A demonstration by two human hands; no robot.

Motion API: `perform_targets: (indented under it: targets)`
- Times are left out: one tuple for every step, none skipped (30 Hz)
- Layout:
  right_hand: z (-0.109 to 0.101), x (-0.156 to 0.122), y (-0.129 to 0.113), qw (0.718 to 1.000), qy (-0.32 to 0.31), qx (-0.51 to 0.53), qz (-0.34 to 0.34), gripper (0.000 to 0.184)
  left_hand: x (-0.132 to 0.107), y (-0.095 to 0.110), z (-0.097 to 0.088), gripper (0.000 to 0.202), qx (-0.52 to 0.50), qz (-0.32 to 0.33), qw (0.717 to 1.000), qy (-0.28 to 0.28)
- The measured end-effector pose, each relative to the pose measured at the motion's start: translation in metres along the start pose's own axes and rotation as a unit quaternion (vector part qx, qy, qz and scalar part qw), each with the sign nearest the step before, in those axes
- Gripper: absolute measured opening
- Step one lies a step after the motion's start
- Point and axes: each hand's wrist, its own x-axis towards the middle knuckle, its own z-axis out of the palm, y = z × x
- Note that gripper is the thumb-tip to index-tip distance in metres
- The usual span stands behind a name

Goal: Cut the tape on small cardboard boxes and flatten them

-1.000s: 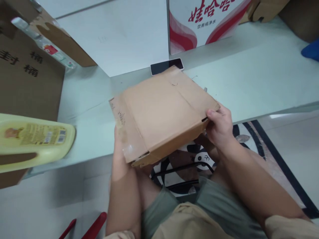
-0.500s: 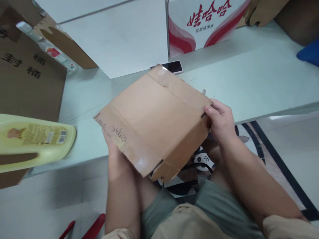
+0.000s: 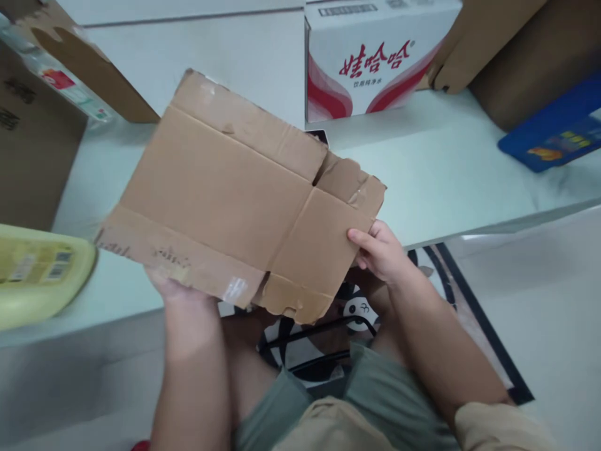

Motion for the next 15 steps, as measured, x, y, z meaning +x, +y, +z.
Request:
perform_targets:
  targets:
    - [0.003, -0.002, -0.005, 0.999, 0.019, 0.025, -0.004, 0.055, 0.001, -0.001, 0.001, 0.040, -0.034, 0.003, 0.999, 0.006]
    - [0.006, -0.003, -0.009, 0.998, 0.050, 0.045, -0.016, 0.054, 0.003, -0.002, 0.001, 0.033, -0.076, -0.004, 0.997, 0.016]
    - [0.007, -0.004, -0.012, 0.994, 0.082, 0.059, -0.031, 0.053, 0.004, -0.003, 0.001, 0.028, -0.114, -0.032, 0.993, 0.026]
    - [0.008, -0.004, -0.015, 0.990, 0.112, 0.069, -0.047, 0.053, 0.006, -0.003, 0.000, 0.024, -0.147, -0.076, 0.985, 0.042]
    - [0.007, -0.004, -0.017, 0.985, 0.140, 0.076, -0.063, 0.053, 0.007, -0.003, -0.001, 0.021, -0.171, -0.127, 0.975, 0.061]
    - [0.005, -0.003, -0.018, 0.979, 0.170, 0.080, -0.077, 0.054, 0.007, -0.002, -0.003, 0.019, -0.186, -0.177, 0.963, 0.079]
    - [0.001, -0.004, -0.019, 0.972, 0.203, 0.081, -0.090, 0.054, 0.007, -0.001, -0.005, 0.018, -0.196, -0.216, 0.952, 0.090]
    - [-0.006, -0.005, -0.019, 0.962, 0.242, 0.079, -0.104, 0.054, 0.007, 0.002, -0.006, 0.017, -0.202, -0.240, 0.945, 0.094]
    - [-0.014, -0.008, -0.019, 0.948, 0.288, 0.069, -0.121, 0.053, 0.006, 0.005, -0.007, 0.016, -0.207, -0.252, 0.941, 0.093]
    - [-0.026, -0.013, -0.020, 0.930, 0.335, 0.054, -0.139, 0.052, 0.005, 0.008, -0.007, 0.015, -0.215, -0.255, 0.939, 0.089]
    - [-0.039, -0.019, -0.022, 0.909, 0.383, 0.039, -0.160, 0.050, 0.003, 0.011, -0.006, 0.015, -0.221, -0.257, 0.937, 0.088]
    - [-0.055, -0.026, -0.025, 0.887, 0.423, 0.016, -0.183, 0.046, 0.001, 0.013, -0.004, 0.015, -0.226, -0.258, 0.935, 0.091]
    - [-0.072, -0.033, -0.029, 0.872, 0.448, -0.001, -0.198, 0.041, -0.001, 0.016, -0.002, 0.014, -0.228, -0.260, 0.934, 0.095]
    - [-0.089, -0.040, -0.035, 0.854, 0.472, -0.015, -0.217, 0.034, -0.003, 0.018, 0.001, 0.014, -0.229, -0.262, 0.933, 0.097]
    - [-0.105, -0.047, -0.043, 0.844, 0.482, -0.054, -0.228, 0.024, -0.005, 0.019, 0.004, 0.014, -0.228, -0.265, 0.932, 0.094]
